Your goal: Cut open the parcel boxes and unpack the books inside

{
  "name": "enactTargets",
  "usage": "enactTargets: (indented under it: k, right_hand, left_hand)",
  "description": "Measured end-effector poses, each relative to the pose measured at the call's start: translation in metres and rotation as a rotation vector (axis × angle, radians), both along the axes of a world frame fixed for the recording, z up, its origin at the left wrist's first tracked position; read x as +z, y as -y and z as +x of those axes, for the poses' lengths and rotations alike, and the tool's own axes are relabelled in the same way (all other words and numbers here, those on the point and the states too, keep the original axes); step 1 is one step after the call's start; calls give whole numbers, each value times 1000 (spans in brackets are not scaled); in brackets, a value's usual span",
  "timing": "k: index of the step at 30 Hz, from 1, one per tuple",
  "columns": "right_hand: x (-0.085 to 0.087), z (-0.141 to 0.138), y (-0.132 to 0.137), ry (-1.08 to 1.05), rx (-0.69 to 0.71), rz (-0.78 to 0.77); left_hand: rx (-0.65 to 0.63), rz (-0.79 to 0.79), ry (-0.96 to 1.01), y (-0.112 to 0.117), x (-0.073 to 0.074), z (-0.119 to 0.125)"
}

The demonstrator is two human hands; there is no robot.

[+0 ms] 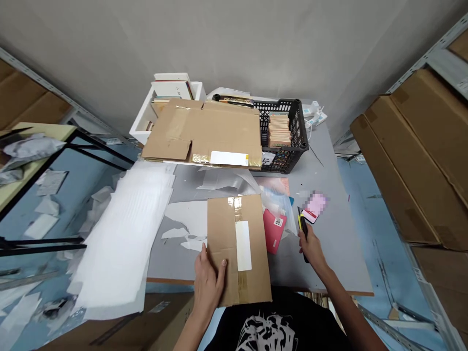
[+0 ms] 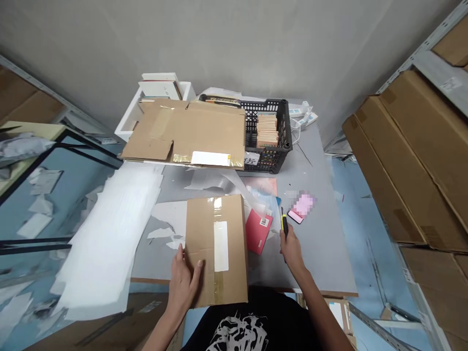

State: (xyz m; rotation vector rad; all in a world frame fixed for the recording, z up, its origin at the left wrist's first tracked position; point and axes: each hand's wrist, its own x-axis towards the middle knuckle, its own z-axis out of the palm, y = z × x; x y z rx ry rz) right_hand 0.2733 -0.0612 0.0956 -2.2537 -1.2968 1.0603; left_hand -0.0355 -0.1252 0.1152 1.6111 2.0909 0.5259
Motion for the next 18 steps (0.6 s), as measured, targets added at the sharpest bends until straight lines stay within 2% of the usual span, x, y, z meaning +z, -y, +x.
enactTargets:
  k: [2, 4, 6, 7, 9, 12, 15, 18]
  right_hand:
    - [44, -12, 0, -199, 27, 69]
    - [86, -36, -4, -255, 97, 97]
    - [117, -67, -12, -260, 204, 58]
    - [126, -82, -16, -240, 269, 56]
    - [132, -110, -24, -181, 402, 77]
    - [123, -136, -31, -95, 530, 114]
    - [111, -147, -34, -41, 570, 74]
    - [106, -153, -37, 42, 569, 24]
  left_hand:
    - [46, -1, -41, -13, 7, 4]
    - [56, 20, -110, -23, 10, 10]
    - [48, 42, -184, -27, 8, 18]
    - [46, 57, -215, -27, 7, 21]
    - [48, 89, -252, -23, 4, 27]
    - [61, 112, -272, -15, 0, 32]
    - [68, 100, -268, -12, -2, 33]
    - [65, 80, -261, -12, -4, 32]
